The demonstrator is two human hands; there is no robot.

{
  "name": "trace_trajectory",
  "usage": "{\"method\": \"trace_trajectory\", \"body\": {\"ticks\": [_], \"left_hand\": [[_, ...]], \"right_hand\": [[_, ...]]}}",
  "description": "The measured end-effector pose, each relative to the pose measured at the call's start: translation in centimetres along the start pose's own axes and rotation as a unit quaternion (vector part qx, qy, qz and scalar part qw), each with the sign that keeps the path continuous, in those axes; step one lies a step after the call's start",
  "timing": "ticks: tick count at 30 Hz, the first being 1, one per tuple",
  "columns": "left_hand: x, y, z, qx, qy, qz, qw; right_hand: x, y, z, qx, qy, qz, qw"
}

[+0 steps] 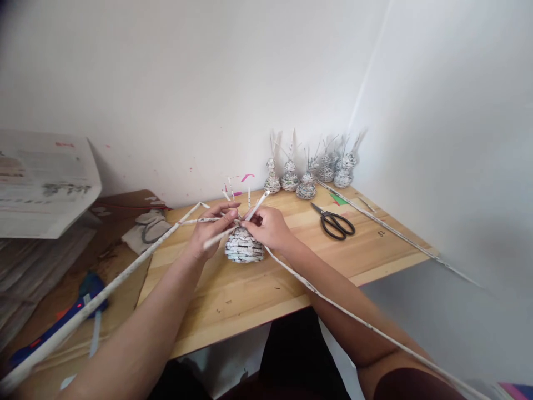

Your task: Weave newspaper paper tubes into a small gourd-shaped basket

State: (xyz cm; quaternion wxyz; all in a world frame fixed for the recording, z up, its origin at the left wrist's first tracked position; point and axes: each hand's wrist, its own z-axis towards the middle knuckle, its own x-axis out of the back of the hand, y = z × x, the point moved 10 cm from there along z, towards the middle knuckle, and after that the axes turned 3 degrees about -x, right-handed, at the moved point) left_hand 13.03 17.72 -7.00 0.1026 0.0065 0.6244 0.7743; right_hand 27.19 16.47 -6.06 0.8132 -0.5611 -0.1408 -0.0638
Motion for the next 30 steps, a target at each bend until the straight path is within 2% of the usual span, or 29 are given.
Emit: {"method": "trace_trajectory", "body": {"ticks": [3, 7, 10, 13, 16, 18, 21, 24, 27, 30], "left_hand": [[-0.3, -0.4, 0.0, 0.015, -0.018, -0.052, 0.998], [-0.2, -0.5, -0.1, 0.003, 0.027, -0.110, 0.994], [-0.5, -1.8, -0.3, 0.060, 0.056, -0.204, 0.975], [-0.5, -3.1, -0.4, 0.132, 0.078, -0.257, 0.954], [-0.7, -3.7, -0.4, 0.176, 0.074, -0.280, 0.941], [-0.8, -3.8, -0.4, 0.184, 0.064, -0.289, 0.937], [-1.1, -3.5, -0.3, 0.164, 0.051, -0.281, 0.944], [-0.8, -2.8, -0.1, 0.112, 0.060, -0.227, 0.966], [-0.1, -1.7, -0.1, 0.049, 0.080, -0.178, 0.980], [-0.1, -1.3, -0.1, 0.038, 0.065, -0.145, 0.987]], "right_hand": [[1.0, 0.0, 0.1, -0.015, 0.021, 0.006, 1.000], [1.5, -0.5, 0.2, 0.003, 0.031, 0.006, 0.999], [1.4, -0.7, 0.3, 0.019, 0.024, 0.044, 0.999], [1.2, -0.8, 0.3, 0.032, 0.012, 0.077, 0.996], [1.0, -1.4, 0.3, 0.057, -0.008, 0.081, 0.995], [0.9, -1.9, 0.2, 0.073, -0.017, 0.072, 0.995], [0.5, -2.2, 0.1, 0.083, -0.028, 0.057, 0.995], [0.1, -1.5, 0.2, 0.048, -0.034, 0.039, 0.998], [0.5, -0.4, 0.3, 0.006, -0.006, 0.020, 1.000], [1.1, 0.0, 0.4, -0.002, 0.019, 0.005, 1.000]]}}
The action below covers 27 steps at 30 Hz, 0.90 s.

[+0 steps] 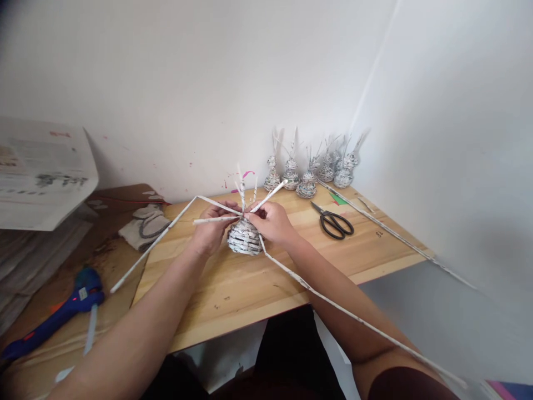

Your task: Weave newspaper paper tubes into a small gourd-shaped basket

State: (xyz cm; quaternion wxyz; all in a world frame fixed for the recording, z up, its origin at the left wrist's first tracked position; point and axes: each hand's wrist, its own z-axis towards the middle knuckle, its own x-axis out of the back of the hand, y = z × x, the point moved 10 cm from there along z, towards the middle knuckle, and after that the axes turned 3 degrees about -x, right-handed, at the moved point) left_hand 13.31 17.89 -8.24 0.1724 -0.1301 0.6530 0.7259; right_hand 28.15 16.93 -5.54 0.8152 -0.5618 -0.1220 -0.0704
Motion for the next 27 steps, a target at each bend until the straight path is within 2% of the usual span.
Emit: {"method": "trace_trajectory", "body": {"ticks": [4, 7, 12, 19, 23, 27], "left_hand": [[-0.6, -1.0, -0.3, 0.043, -0.040, 0.010, 0.998], [-0.9, -2.0, -0.5, 0.056, -0.048, 0.001, 0.997], [-1.0, -2.7, -0.5, 0.031, -0.038, -0.015, 0.999], [-0.8, -2.1, -0.3, -0.006, -0.021, -0.009, 1.000], [-0.3, -1.8, -0.3, -0.013, -0.005, 0.025, 1.000], [-0.5, -1.4, -0.2, -0.038, -0.018, 0.050, 0.998]], "right_hand": [[0.2, 0.0, 0.0, -0.006, 0.005, -0.005, 1.000], [0.4, -0.1, -0.1, -0.013, 0.016, -0.023, 1.000], [0.6, -0.3, -0.2, 0.013, 0.029, -0.043, 0.999], [0.7, 0.3, 0.0, 0.014, 0.027, -0.017, 0.999], [0.3, 0.2, -0.1, 0.007, 0.015, 0.033, 0.999], [0.5, -0.3, -0.5, -0.008, 0.043, 0.071, 0.997]]}}
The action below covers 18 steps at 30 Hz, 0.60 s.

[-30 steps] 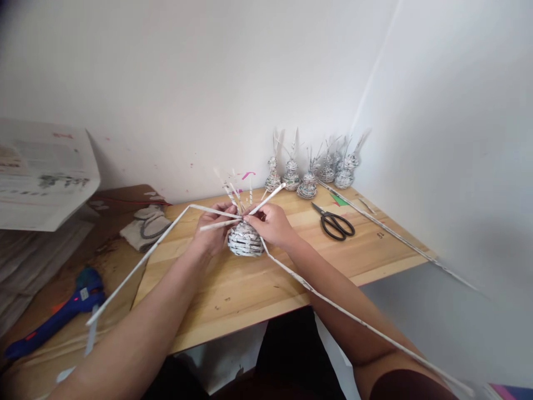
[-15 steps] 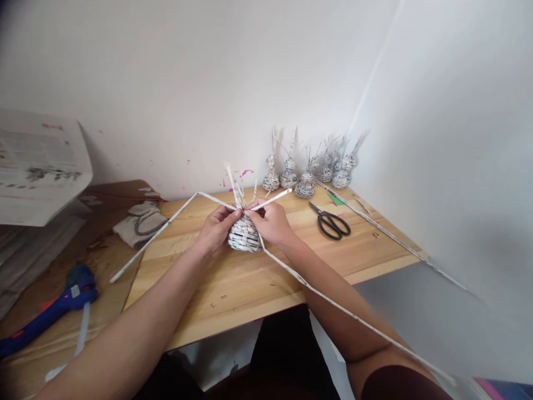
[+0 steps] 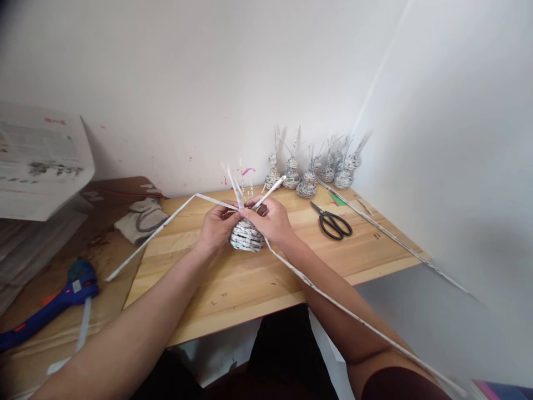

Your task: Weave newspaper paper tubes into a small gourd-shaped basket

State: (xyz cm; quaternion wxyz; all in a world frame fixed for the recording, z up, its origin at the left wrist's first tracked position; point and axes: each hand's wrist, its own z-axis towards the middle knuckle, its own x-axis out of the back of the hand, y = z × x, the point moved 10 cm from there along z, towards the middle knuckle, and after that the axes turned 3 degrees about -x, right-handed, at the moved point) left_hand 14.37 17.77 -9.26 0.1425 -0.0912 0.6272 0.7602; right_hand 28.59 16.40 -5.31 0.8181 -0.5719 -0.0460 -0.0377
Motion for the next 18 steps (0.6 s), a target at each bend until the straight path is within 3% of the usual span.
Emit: {"method": "trace_trajectory", "body": {"ticks": [8, 18], "left_hand": [[-0.6, 0.7, 0.0, -0.028, -0.017, 0.014, 0.999], [-0.5, 0.3, -0.8, -0.007, 0.038, -0.046, 0.998]], "right_hand": [[-0.1, -0.2, -0.3, 0.001, -0.002, -0.001, 1.000], [0.9, -1.1, -0.5, 0.047, 0.061, -0.029, 0.997]]}}
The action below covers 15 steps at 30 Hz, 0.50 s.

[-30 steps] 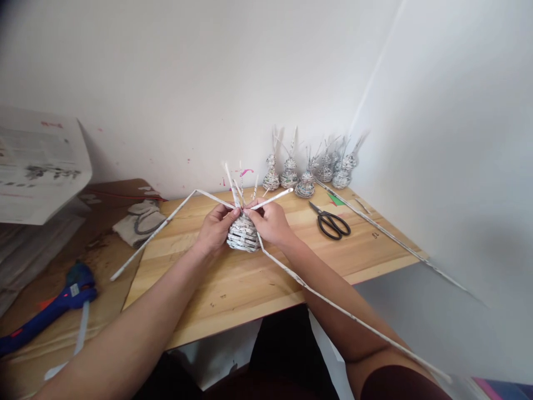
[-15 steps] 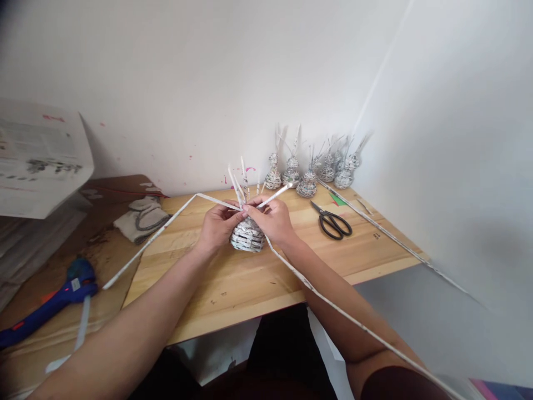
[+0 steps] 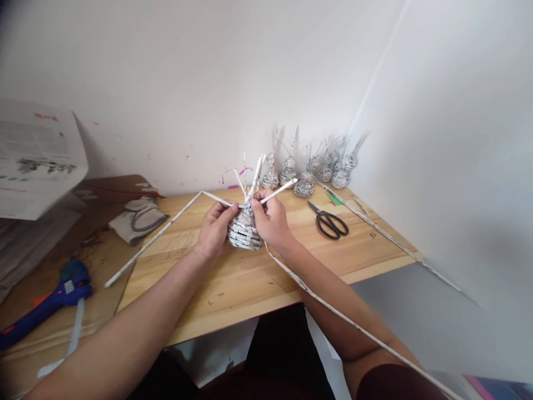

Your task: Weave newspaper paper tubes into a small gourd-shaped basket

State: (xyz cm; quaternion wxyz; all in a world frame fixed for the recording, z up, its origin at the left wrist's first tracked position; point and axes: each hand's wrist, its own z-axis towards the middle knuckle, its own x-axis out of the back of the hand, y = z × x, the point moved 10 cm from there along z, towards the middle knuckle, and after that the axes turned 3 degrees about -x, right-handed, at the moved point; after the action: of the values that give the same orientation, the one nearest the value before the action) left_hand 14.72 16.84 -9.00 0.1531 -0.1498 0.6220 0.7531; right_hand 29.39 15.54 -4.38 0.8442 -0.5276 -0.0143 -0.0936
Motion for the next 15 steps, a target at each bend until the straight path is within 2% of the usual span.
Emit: {"method": "trace_trajectory", "body": {"ticks": [3, 5, 7, 9, 11, 15], "left_hand": [[0.4, -0.1, 0.1, 0.005, 0.010, 0.033, 0.999], [0.8, 0.5, 0.2, 0.000, 0.014, 0.114, 0.993], [1.3, 2.7, 0.1, -0.058, 0.034, 0.207, 0.976], [1.3, 5.9, -0.4, -0.158, 0.056, 0.242, 0.956], [0.7, 7.5, -0.7, -0.205, 0.028, 0.223, 0.953], [-0.8, 6.3, -0.1, -0.171, -0.079, 0.234, 0.954]], "right_hand": [[0.2, -0.4, 0.0, 0.024, 0.002, -0.030, 0.999], [0.3, -0.7, -0.1, 0.041, 0.003, -0.050, 0.998], [0.4, -0.9, -0.1, 0.050, 0.002, -0.071, 0.996], [0.3, -1.1, -0.1, 0.051, -0.004, -0.085, 0.995], [0.1, -1.2, -0.2, 0.052, -0.011, -0.086, 0.995], [-0.4, -1.6, -0.4, 0.060, -0.028, -0.087, 0.994]]}}
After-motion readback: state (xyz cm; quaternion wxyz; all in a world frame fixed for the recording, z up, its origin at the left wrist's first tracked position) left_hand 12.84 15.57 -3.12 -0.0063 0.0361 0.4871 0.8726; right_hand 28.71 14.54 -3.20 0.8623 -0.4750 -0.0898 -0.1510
